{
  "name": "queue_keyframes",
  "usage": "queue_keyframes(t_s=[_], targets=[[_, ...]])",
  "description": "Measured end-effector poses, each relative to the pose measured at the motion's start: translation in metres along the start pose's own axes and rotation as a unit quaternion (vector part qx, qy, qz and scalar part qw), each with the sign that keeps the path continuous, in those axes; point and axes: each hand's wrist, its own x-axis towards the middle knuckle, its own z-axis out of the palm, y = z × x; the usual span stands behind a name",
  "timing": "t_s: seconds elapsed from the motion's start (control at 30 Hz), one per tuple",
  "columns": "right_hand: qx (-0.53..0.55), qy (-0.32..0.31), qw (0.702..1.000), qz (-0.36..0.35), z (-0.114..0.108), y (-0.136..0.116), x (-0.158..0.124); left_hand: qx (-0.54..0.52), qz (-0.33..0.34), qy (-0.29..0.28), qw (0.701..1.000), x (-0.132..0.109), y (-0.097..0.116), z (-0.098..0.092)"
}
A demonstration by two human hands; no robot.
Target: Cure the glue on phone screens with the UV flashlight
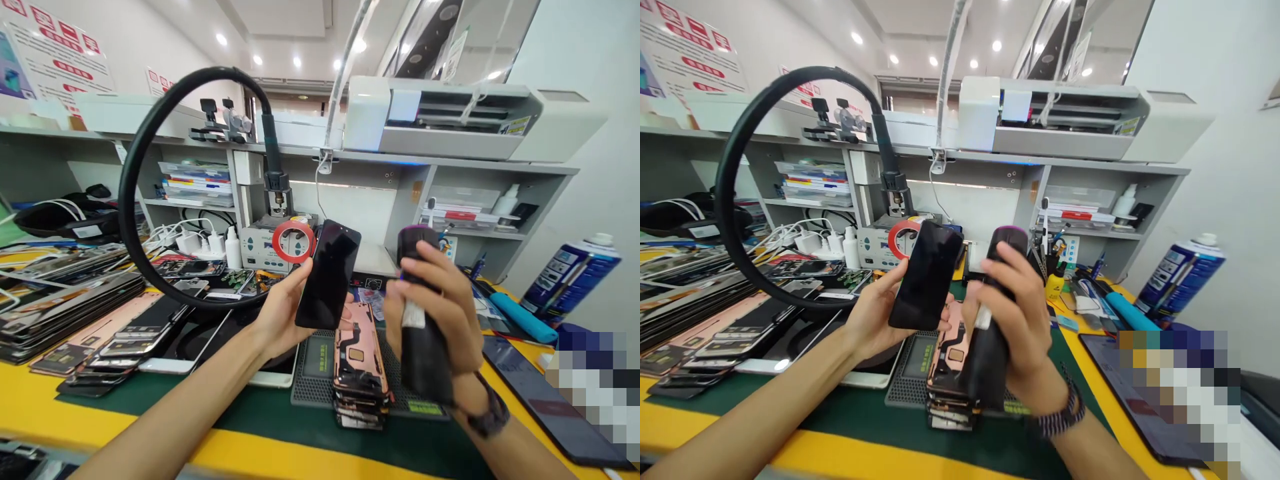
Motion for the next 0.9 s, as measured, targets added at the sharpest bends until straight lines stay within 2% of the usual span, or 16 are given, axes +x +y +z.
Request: queue_keyframes(t_s=[0.1,0.23,0.33,0.4,0.47,0.5,0.53,0.63,0.67,0.7,0.73,0.9], targets=[[-0.02,0.043,0.999,0.005,0.009,0.022,0.001,0.031,0.003,0.045,0.998,0.002,0.001,0.0],[-0.033,0.063,0.995,0.074,0.016,0.043,-0.007,0.114,0.024,0.103,0.988,0.002,0.002,0.0],[-0.043,0.064,0.992,0.103,0.02,0.057,-0.018,0.235,0.067,0.146,0.959,0.002,0.007,0.0],[-0.048,0.059,0.99,0.116,0.022,0.066,-0.025,0.343,0.072,0.164,0.922,0.001,0.012,0.004],[-0.048,0.048,0.989,0.131,0.022,0.074,-0.031,0.485,0.049,0.178,0.855,0.002,0.017,0.013],[-0.047,0.042,0.988,0.138,0.022,0.077,-0.033,0.566,0.031,0.187,0.802,0.003,0.018,0.019],[-0.045,0.037,0.988,0.146,0.021,0.08,-0.035,0.647,0.012,0.197,0.737,0.004,0.018,0.027],[-0.043,0.034,0.983,0.176,0.018,0.086,-0.037,0.834,-0.021,0.218,0.506,0.011,0.01,0.051],[-0.045,0.038,0.98,0.188,0.017,0.087,-0.037,0.868,-0.026,0.214,0.447,0.014,0.004,0.057],[-0.048,0.041,0.978,0.2,0.016,0.089,-0.038,0.89,-0.03,0.203,0.407,0.017,-0.002,0.063],[-0.052,0.043,0.975,0.212,0.015,0.09,-0.038,0.904,-0.034,0.192,0.379,0.02,-0.009,0.067],[-0.073,0.032,0.964,0.252,0.012,0.098,-0.042,0.941,-0.029,0.141,0.307,0.034,-0.035,0.075]])
